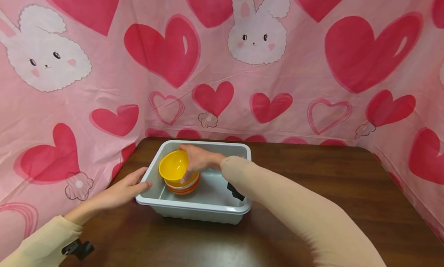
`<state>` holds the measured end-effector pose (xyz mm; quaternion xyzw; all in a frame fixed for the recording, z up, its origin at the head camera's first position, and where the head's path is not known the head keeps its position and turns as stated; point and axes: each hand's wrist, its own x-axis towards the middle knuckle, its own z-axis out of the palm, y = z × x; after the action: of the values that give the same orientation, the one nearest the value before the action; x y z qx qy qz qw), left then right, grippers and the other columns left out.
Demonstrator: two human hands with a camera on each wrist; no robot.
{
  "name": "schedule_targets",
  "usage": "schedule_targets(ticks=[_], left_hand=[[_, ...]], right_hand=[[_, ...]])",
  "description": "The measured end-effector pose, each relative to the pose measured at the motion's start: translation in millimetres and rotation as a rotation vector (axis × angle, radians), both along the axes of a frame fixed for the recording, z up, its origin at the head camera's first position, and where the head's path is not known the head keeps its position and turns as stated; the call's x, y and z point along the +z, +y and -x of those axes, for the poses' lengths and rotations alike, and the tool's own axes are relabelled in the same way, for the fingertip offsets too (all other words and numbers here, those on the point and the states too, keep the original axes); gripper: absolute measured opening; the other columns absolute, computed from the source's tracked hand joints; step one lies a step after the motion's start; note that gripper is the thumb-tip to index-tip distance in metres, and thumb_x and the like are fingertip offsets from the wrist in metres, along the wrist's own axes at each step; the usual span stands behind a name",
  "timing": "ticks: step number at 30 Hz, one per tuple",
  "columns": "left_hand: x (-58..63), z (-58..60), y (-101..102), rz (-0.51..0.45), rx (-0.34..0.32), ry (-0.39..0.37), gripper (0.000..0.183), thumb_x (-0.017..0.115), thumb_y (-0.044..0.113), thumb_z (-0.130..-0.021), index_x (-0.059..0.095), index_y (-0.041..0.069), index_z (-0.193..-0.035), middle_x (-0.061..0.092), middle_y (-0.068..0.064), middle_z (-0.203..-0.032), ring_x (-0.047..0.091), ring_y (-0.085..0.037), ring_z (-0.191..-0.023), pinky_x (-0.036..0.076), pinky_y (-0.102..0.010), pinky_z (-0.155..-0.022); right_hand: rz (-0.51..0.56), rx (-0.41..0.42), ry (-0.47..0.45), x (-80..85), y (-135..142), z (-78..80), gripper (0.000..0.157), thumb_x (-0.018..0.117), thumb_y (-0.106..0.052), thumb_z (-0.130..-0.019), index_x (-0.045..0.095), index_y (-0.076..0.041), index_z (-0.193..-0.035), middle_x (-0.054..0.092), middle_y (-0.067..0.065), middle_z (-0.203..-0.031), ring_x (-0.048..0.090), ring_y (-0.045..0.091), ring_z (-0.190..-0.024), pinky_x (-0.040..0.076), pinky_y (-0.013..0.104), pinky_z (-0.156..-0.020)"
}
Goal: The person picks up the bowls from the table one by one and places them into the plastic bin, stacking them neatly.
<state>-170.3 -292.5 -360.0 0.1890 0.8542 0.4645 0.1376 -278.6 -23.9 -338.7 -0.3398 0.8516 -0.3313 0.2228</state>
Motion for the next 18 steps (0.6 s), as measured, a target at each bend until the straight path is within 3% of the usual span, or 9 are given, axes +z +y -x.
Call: schedule_targets(ticks=[18], left_hand=[[-1.2, -0.7, 0, 0.0, 0.01, -0.004, 0.047, 0.057, 0.01, -0.105, 0.038, -0.01, -0.143, 0.068, -0.015, -0.102, 0.069, -0.026, -0.075, 0.06, -0.046, -0.056]], right_hand=[[-0.001, 0.029, -0.035, -19.8, 3, 3.5, 0.11, 0.097, -0.027, -0.073, 0.034, -0.007, -0.161, 0.038, 0.009, -0.162, 0.04, 0.025, -0.143, 0.024, 0.044, -0.125]])
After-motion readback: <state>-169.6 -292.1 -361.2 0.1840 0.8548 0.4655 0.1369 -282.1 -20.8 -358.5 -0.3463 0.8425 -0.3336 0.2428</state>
